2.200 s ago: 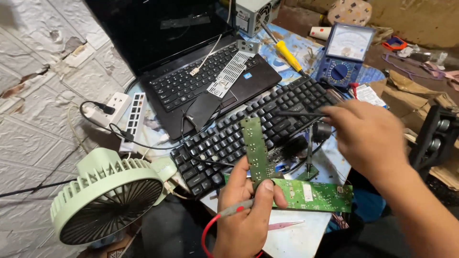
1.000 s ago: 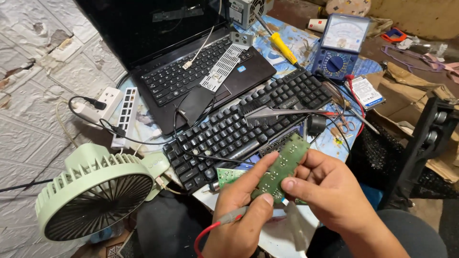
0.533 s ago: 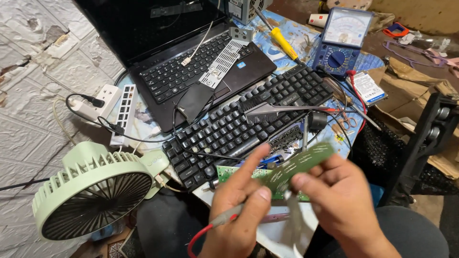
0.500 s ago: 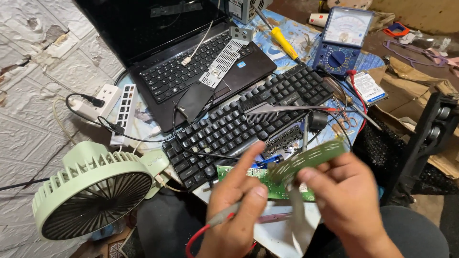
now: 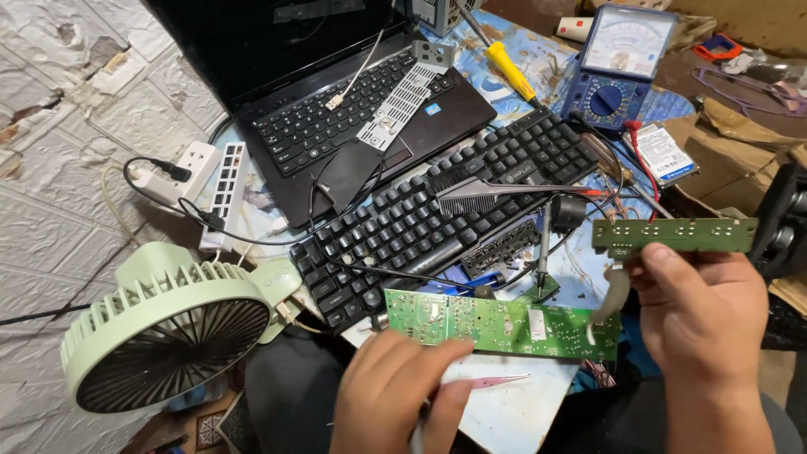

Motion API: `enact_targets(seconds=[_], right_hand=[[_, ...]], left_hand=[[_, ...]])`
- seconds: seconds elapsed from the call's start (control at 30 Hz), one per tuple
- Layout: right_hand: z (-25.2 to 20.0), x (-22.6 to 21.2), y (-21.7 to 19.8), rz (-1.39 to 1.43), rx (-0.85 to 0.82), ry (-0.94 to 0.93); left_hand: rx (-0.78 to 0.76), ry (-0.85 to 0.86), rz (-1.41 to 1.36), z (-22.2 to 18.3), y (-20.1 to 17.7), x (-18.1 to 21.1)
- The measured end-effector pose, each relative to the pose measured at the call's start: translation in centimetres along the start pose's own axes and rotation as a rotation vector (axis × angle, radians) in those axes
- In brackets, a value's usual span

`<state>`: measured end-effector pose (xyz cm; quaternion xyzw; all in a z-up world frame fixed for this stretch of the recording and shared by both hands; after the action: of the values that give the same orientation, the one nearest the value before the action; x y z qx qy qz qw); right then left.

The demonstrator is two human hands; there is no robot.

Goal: Testing and inspecting electronic circuit boards using a multimeter and tweezers on a repair bench.

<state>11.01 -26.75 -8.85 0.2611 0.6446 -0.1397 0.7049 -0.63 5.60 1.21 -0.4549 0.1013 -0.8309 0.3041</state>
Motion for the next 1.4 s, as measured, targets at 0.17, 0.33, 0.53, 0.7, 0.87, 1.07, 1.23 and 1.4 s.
enact_targets(seconds=[0.17, 0.33, 0.53, 0.7, 0.87, 1.07, 1.23, 1.4], right_hand=[[2.6, 2.0, -3.2, -0.13, 0.015, -0.039], [2.5, 2.9, -3.2, -0.064, 0.063, 0.006], [1.0, 1.4, -1.4, -0.039, 0.024, 0.051], [-0.1, 0.3, -1.1, -0.187, -0.06, 0.071], [-0.8, -0.1, -0.5, -0.164, -0.105, 0.078], [-2.1, -0.5, 0.8, -0.231, -0.147, 0.045], [-2.2, -0.6, 0.8, -0.25, -0.168, 0.095], [-0.6, -0.3, -1.1, -0.139, -0.085, 0.048]], left_hand=[[0.065, 0.288, 0.287, -8.1, -0.8, -6.0], [-0.21, 0.165, 0.466, -14.4, -4.6, -10.4], [0.301, -0.154, 0.564, -15.8, -3.8, -15.2], [-0.93, -0.685, 1.044, -22.2, -7.1, -24.0], [-0.446, -0.395, 1.003, -18.0, -7.6, -16.3], [-0.089, 0.298, 0.491, -10.8, -3.6, -8.5], [-0.183, 0.406, 0.253, -3.3, 2.9, -0.8], [-0.342, 0.58, 0.51, -0.8, 7.9, -2.9]])
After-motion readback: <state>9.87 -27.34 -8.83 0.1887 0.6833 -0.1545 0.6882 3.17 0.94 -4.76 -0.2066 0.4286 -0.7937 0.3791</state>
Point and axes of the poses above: each hand's wrist, its own z-axis towards the middle knuckle, its own y-axis out of the palm, x = y × z, the point moved 3 cm from there along z, towards the middle knuckle, and after that the axes turned 13 degrees about x, right-handed, at the moved point
